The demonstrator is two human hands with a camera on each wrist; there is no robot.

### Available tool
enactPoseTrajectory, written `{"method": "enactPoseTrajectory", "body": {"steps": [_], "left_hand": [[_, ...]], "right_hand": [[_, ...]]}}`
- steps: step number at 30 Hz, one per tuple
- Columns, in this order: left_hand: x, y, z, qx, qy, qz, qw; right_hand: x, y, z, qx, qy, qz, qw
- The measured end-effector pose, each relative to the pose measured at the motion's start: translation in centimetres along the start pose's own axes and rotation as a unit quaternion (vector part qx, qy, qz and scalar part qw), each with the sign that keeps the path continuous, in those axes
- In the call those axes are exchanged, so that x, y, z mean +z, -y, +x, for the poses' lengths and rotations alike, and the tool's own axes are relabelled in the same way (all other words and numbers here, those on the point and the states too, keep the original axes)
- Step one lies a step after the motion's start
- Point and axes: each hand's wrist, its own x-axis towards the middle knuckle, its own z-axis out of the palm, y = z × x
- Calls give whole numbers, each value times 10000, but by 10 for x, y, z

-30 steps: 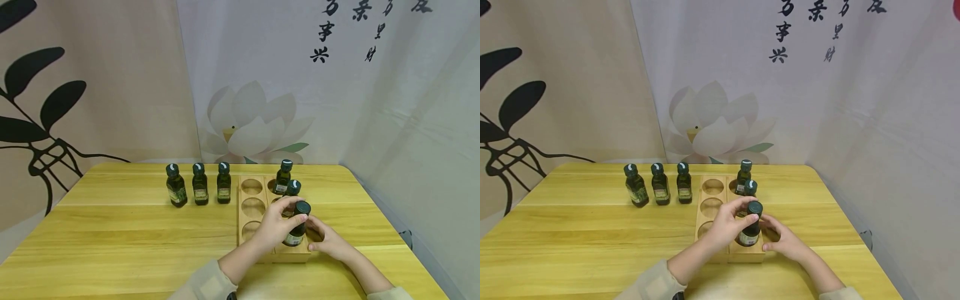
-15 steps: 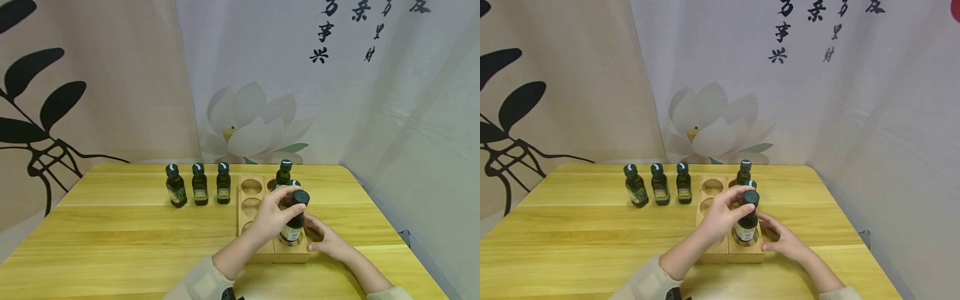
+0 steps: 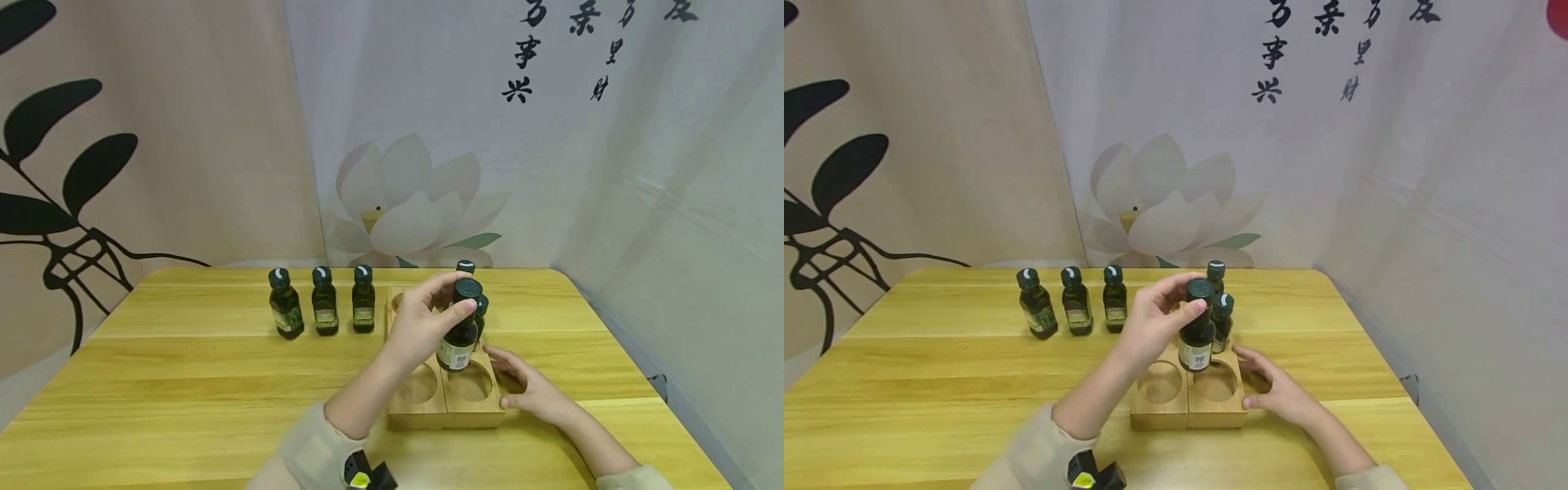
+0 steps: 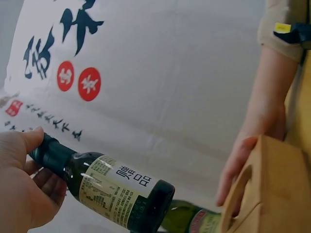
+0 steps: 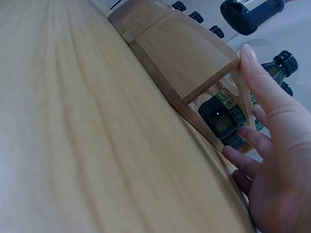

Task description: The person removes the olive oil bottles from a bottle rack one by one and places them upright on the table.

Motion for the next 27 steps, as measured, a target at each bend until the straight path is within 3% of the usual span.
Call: {"method": "enactPoseTrajectory", "body": {"steps": [10,27], "left_hand": [[-26,-8,9,255,-289,217,9990],[-73,-12,-2,-60,-587,486,9971]], "right_hand": [[1,0,1,-31,-3,-187,9998],[10,9,-7,173,-47,-14,9998]]}}
